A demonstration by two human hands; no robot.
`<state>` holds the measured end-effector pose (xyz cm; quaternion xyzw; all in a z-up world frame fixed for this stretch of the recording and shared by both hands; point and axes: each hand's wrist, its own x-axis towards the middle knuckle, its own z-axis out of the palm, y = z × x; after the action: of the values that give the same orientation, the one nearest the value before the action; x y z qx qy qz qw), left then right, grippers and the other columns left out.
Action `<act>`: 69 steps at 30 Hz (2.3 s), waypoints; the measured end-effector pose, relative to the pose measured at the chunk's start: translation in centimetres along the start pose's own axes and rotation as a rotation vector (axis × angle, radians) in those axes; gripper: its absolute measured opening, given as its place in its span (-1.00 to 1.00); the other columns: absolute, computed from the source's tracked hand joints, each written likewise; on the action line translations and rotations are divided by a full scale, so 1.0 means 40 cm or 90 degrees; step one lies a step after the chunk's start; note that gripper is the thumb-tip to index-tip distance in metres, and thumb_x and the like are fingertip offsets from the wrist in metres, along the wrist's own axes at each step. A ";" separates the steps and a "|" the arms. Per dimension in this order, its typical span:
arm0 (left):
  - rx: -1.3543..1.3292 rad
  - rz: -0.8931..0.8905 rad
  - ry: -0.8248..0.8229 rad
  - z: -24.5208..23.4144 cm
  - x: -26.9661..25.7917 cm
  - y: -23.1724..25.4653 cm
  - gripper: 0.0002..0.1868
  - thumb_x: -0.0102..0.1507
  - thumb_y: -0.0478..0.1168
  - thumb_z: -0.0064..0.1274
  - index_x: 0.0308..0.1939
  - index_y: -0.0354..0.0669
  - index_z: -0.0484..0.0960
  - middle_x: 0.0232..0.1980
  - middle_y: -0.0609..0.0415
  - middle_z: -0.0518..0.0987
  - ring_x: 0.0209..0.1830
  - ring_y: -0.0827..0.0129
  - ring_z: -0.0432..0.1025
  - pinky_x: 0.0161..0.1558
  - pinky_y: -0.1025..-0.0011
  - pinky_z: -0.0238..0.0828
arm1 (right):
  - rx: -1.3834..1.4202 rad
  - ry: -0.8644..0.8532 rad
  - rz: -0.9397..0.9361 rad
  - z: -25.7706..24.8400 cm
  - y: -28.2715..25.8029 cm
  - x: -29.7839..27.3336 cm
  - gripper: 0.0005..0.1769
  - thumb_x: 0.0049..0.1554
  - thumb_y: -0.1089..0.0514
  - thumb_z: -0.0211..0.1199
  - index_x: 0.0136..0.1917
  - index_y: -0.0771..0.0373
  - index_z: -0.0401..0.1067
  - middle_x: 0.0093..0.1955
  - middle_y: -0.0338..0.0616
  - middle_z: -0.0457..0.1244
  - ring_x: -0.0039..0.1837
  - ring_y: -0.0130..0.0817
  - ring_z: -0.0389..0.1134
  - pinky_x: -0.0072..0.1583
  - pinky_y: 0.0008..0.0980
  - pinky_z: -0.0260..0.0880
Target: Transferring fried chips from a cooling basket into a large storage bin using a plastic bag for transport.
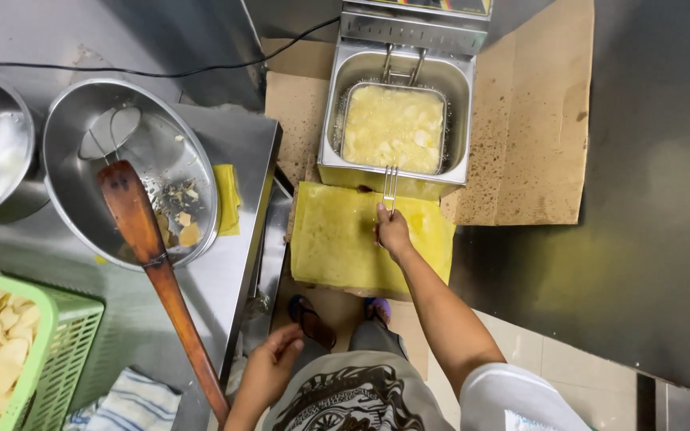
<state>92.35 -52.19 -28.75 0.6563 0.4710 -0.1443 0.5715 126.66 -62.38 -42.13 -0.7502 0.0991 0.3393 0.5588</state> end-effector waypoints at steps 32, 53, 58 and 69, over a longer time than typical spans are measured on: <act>-0.238 0.067 0.527 -0.005 -0.399 -0.161 -0.62 0.28 -0.14 0.11 0.17 -0.12 0.69 0.07 0.19 0.77 0.10 0.58 0.57 0.24 0.54 0.38 | -0.596 -0.413 -0.071 -0.257 0.415 -0.187 -0.47 0.17 -0.21 0.24 0.27 0.10 0.47 0.24 -0.26 0.41 0.32 -0.33 0.41 0.32 -0.34 0.30; 0.185 -0.037 0.303 -0.376 -0.268 -0.792 -0.16 0.44 0.22 -0.44 0.66 -0.04 -0.35 0.69 -0.05 -0.60 0.64 -0.09 -0.81 0.55 -0.10 -0.84 | -0.361 -0.478 -0.498 0.653 0.158 -1.089 -0.56 0.20 0.05 0.24 0.33 0.14 0.47 0.26 -0.16 0.41 0.26 -0.39 0.42 0.32 -0.37 0.40; -0.258 0.109 0.371 -0.496 -0.408 -0.823 -0.44 0.41 0.10 -0.03 0.43 -0.02 0.48 0.38 -0.07 0.52 0.40 0.04 0.38 0.35 0.14 0.34 | -0.042 -0.570 -0.162 0.911 0.318 -0.995 -0.72 0.31 0.10 0.21 0.22 0.29 0.44 0.08 -0.15 0.37 0.11 -0.35 0.42 0.18 -0.35 0.48; 0.265 0.018 1.082 -0.573 -0.828 -0.858 -0.52 0.25 -0.11 0.18 0.20 -0.26 0.64 0.12 -0.27 0.63 0.25 -0.22 0.47 0.26 0.01 0.38 | 0.281 -0.659 0.029 1.074 0.074 -0.919 -0.57 0.22 -0.21 0.29 0.04 0.21 0.47 0.04 -0.09 0.39 0.15 -0.14 0.46 0.28 -0.02 0.52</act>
<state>40.43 -50.19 -18.74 0.6385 0.6934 0.3178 -0.1028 80.41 -33.01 -27.85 -0.3490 -0.1033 0.6460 0.6710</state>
